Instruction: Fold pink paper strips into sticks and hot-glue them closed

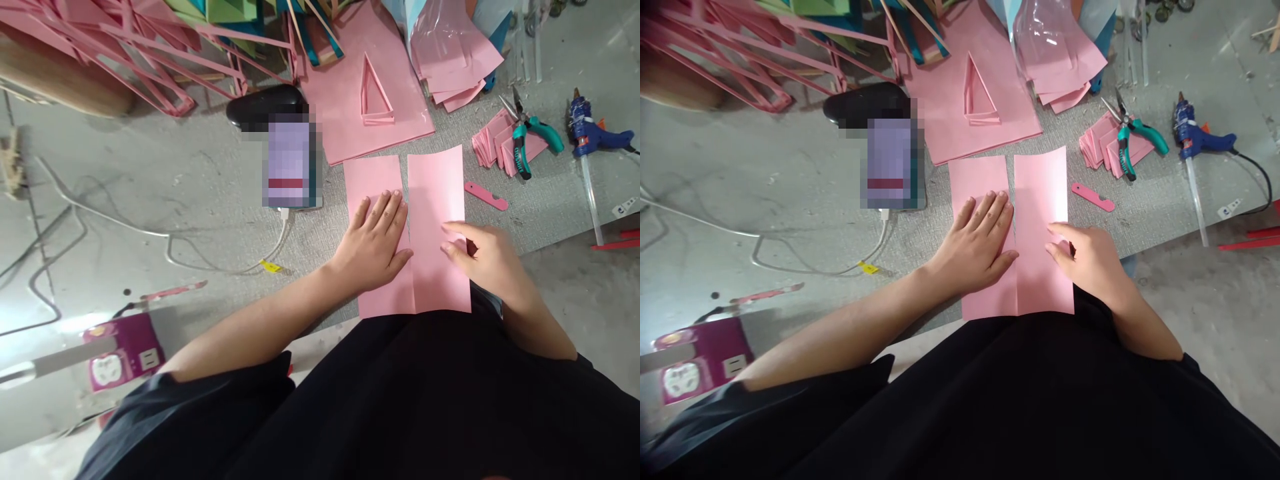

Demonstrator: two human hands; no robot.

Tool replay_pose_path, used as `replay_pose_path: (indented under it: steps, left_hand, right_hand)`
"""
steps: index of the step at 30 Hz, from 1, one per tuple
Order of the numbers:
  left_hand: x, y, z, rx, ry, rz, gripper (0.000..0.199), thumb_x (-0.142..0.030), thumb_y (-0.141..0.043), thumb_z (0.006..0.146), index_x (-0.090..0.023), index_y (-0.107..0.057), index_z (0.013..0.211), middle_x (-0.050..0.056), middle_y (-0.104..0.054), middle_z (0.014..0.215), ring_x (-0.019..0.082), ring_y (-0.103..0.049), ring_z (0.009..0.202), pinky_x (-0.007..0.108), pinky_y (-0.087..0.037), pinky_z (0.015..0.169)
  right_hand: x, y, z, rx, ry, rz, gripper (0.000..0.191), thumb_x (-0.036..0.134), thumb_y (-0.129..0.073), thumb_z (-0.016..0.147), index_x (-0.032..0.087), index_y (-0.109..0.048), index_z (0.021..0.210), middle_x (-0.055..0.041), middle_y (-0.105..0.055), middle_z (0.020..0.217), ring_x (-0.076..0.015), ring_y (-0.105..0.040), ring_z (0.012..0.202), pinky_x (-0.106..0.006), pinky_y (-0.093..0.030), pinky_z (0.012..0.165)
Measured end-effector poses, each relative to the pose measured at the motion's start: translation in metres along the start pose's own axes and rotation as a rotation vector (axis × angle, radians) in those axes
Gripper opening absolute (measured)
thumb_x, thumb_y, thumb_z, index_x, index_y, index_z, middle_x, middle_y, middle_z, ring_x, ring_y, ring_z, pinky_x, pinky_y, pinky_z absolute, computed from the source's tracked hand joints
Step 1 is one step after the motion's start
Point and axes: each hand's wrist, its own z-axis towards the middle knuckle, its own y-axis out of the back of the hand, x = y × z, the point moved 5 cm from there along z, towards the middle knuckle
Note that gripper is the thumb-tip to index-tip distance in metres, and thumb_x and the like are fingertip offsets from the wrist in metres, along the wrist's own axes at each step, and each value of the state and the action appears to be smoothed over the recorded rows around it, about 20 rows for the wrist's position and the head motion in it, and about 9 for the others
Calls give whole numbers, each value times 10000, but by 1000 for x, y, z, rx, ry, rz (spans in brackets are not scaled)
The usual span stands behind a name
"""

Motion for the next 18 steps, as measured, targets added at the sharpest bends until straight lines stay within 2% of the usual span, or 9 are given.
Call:
replay_pose_path:
  steps: [3, 6, 8, 11, 15, 18]
  left_hand:
    - [-4, 9, 1, -47, 10, 20, 781, -418, -572, 1106, -70, -423, 1789, 274, -360, 1898, 510, -297, 1788, 766, -232, 1443]
    - [-10, 16, -2, -43, -24, 38, 677, -407, -535, 1129, -55, -545, 1707, 276, -461, 1845, 489, -397, 1751, 734, -309, 1432]
    - [-13, 16, -5, -21, -42, 36, 662, -419, -511, 1145, -54, -566, 1694, 274, -495, 1824, 469, -428, 1740, 704, -342, 1427]
    - [-14, 10, -9, 3, -48, 34, 742, -500, -519, 1155, -56, -501, 1749, 274, -442, 1856, 464, -397, 1758, 684, -318, 1439]
    - [-12, -2, -11, 20, -46, 46, 918, -657, -543, 1140, -80, -362, 1831, 267, -325, 1912, 482, -300, 1795, 702, -222, 1456]
    - [-13, -6, -12, 27, -25, 60, 965, -701, -534, 1137, -80, -327, 1846, 272, -313, 1915, 487, -281, 1800, 708, -193, 1458]
  right_hand:
    - [-4, 0, -1, -36, -9, 20, 320, 281, -762, 996, 228, -915, 1272, -63, -861, 862, -244, -704, 655, -422, -599, 743]
    - [-9, -2, 1, -80, -39, 41, 307, 285, -764, 1007, 228, -912, 1270, -62, -860, 869, -225, -705, 644, -393, -579, 714]
    - [-10, -3, 3, -99, -39, 38, 288, 294, -774, 1014, 233, -910, 1260, -59, -852, 854, -225, -720, 661, -384, -574, 715]
    - [-8, 1, 3, -107, -21, 29, 274, 311, -765, 1035, 229, -902, 1257, -61, -840, 846, -224, -727, 678, -373, -562, 707]
    - [-6, 8, 0, -56, 10, -15, 269, 307, -759, 1047, 228, -889, 1268, -39, -816, 792, -222, -730, 667, -362, -543, 684]
    - [-8, 11, -2, -30, 50, -42, 272, 262, -737, 1055, 221, -887, 1278, -65, -872, 897, -239, -782, 719, -371, -580, 721]
